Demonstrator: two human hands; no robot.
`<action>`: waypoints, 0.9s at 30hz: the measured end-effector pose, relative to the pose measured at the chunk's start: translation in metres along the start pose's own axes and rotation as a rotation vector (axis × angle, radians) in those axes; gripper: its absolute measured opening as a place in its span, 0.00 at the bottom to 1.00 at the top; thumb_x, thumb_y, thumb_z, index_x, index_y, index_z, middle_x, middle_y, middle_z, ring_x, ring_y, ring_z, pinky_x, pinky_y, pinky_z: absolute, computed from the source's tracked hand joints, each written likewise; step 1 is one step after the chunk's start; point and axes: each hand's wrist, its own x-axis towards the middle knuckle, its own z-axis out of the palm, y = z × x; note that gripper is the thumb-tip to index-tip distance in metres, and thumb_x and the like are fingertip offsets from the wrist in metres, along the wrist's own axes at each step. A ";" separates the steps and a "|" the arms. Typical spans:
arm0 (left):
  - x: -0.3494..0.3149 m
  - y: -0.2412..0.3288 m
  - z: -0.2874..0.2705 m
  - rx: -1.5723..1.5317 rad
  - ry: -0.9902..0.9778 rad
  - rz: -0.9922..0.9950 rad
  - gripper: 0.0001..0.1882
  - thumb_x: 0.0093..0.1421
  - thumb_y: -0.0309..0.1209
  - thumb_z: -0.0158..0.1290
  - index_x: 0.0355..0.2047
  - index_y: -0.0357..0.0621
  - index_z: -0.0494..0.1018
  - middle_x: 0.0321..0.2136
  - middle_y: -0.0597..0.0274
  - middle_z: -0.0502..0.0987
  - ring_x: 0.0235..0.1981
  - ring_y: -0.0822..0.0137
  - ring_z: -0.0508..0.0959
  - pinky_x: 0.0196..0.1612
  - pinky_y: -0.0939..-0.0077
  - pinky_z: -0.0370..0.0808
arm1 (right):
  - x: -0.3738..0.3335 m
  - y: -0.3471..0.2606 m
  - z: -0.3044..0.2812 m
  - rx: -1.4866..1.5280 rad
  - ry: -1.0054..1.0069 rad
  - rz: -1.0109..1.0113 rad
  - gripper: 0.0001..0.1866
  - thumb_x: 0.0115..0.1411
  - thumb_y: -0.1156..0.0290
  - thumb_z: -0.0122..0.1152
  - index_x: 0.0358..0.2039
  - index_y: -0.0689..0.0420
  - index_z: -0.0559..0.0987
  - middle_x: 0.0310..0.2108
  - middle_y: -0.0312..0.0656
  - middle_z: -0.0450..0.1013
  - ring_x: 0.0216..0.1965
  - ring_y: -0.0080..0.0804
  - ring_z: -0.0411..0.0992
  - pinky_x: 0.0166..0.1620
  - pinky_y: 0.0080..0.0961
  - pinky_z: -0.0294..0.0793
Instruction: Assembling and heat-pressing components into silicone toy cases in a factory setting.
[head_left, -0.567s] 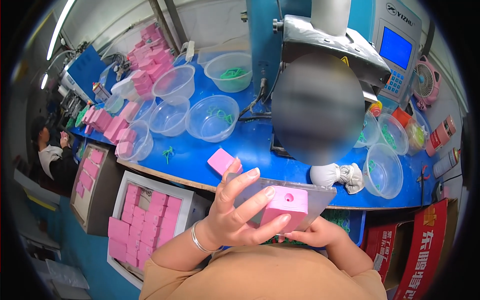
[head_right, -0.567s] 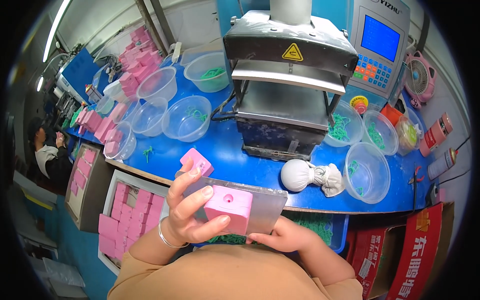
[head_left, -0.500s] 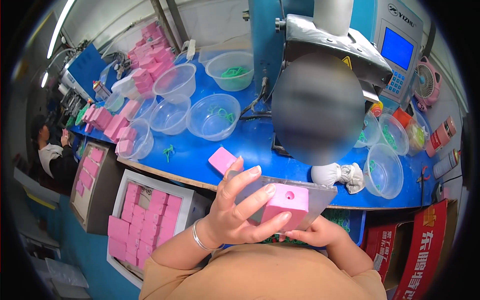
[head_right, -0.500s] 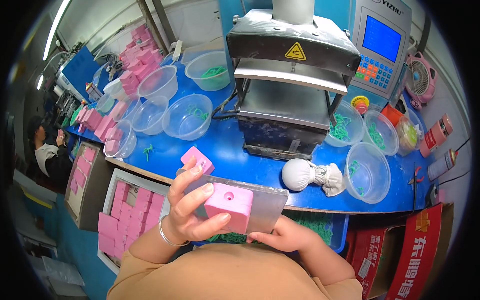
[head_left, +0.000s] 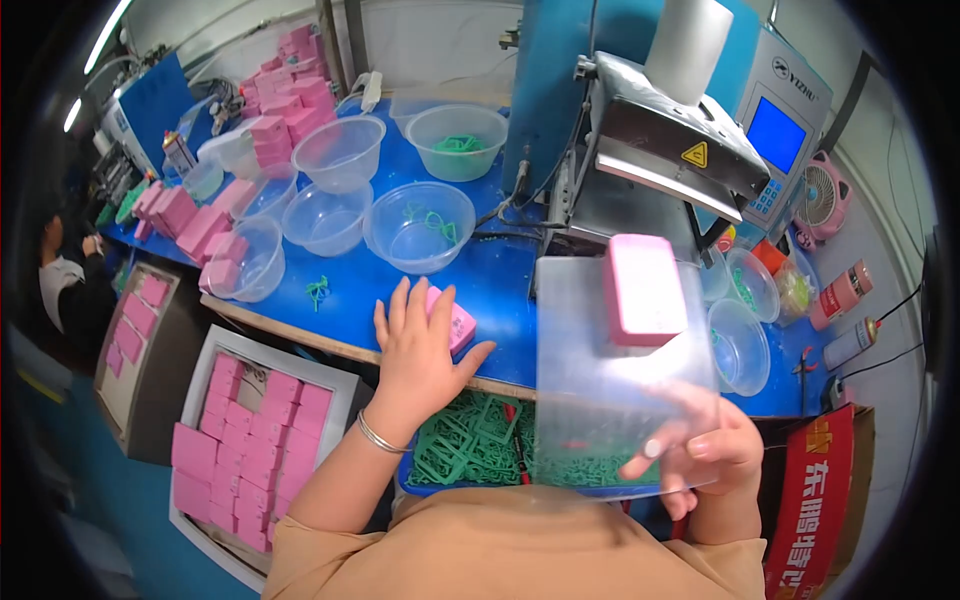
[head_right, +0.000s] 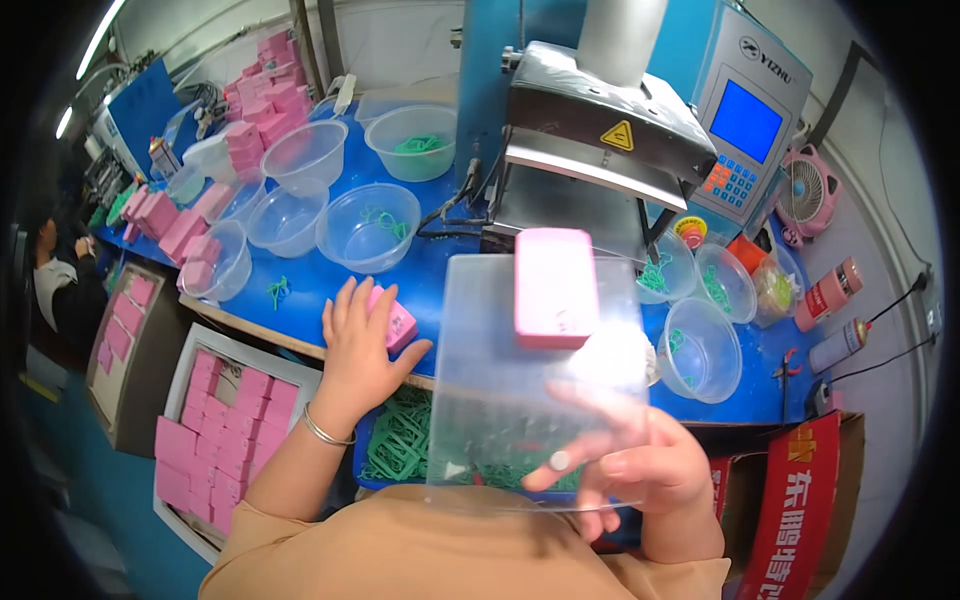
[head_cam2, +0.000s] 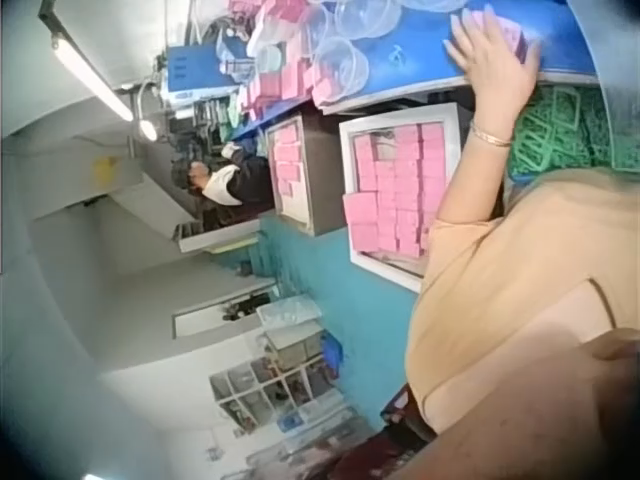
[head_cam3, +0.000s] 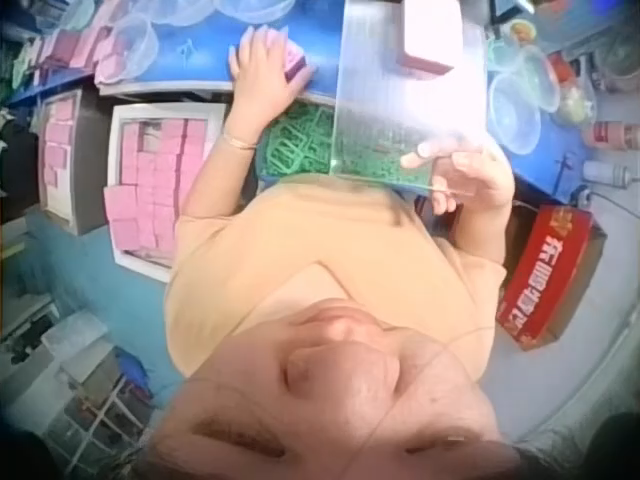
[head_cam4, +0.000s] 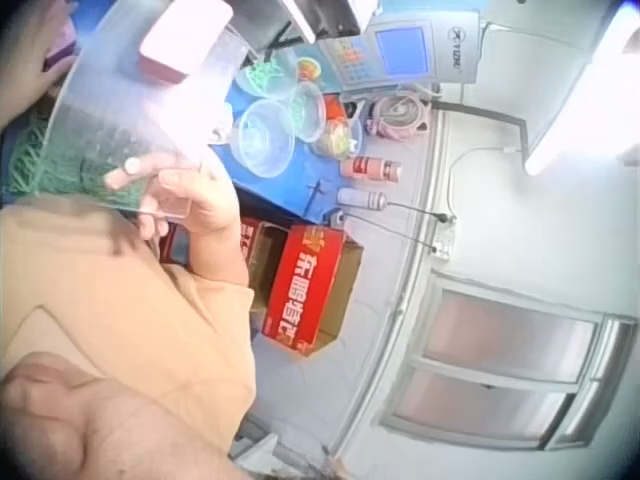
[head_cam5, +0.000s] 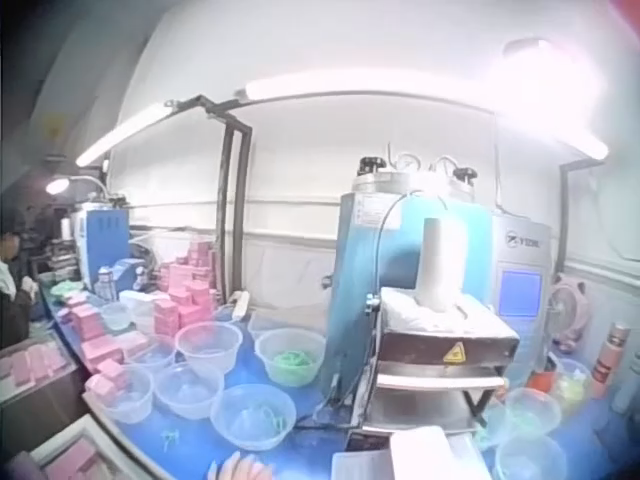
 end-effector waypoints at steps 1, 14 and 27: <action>-0.002 -0.005 0.010 -0.086 0.061 0.008 0.33 0.47 0.44 0.58 0.51 0.40 0.64 0.51 0.43 0.61 0.53 0.45 0.60 0.55 0.45 0.54 | -0.004 -0.002 0.004 0.052 0.057 -0.083 0.36 0.51 0.81 0.43 0.60 0.71 0.42 0.43 0.73 0.65 0.24 0.54 0.75 0.18 0.29 0.72; -0.004 -0.017 0.018 -0.203 0.202 0.019 0.30 0.45 0.35 0.59 0.49 0.38 0.65 0.48 0.45 0.64 0.50 0.48 0.64 0.54 0.56 0.59 | 0.030 -0.047 -0.001 0.054 -0.038 -0.147 0.40 0.48 0.78 0.43 0.59 0.75 0.38 0.42 0.74 0.65 0.12 0.45 0.71 0.16 0.27 0.72; -0.005 -0.013 0.017 -0.138 0.158 0.004 0.31 0.47 0.36 0.56 0.50 0.36 0.64 0.51 0.45 0.63 0.51 0.47 0.64 0.54 0.57 0.60 | 0.007 -0.025 -0.024 -0.002 -0.066 -0.277 0.41 0.52 0.77 0.41 0.61 0.67 0.31 0.43 0.77 0.63 0.18 0.47 0.73 0.19 0.28 0.75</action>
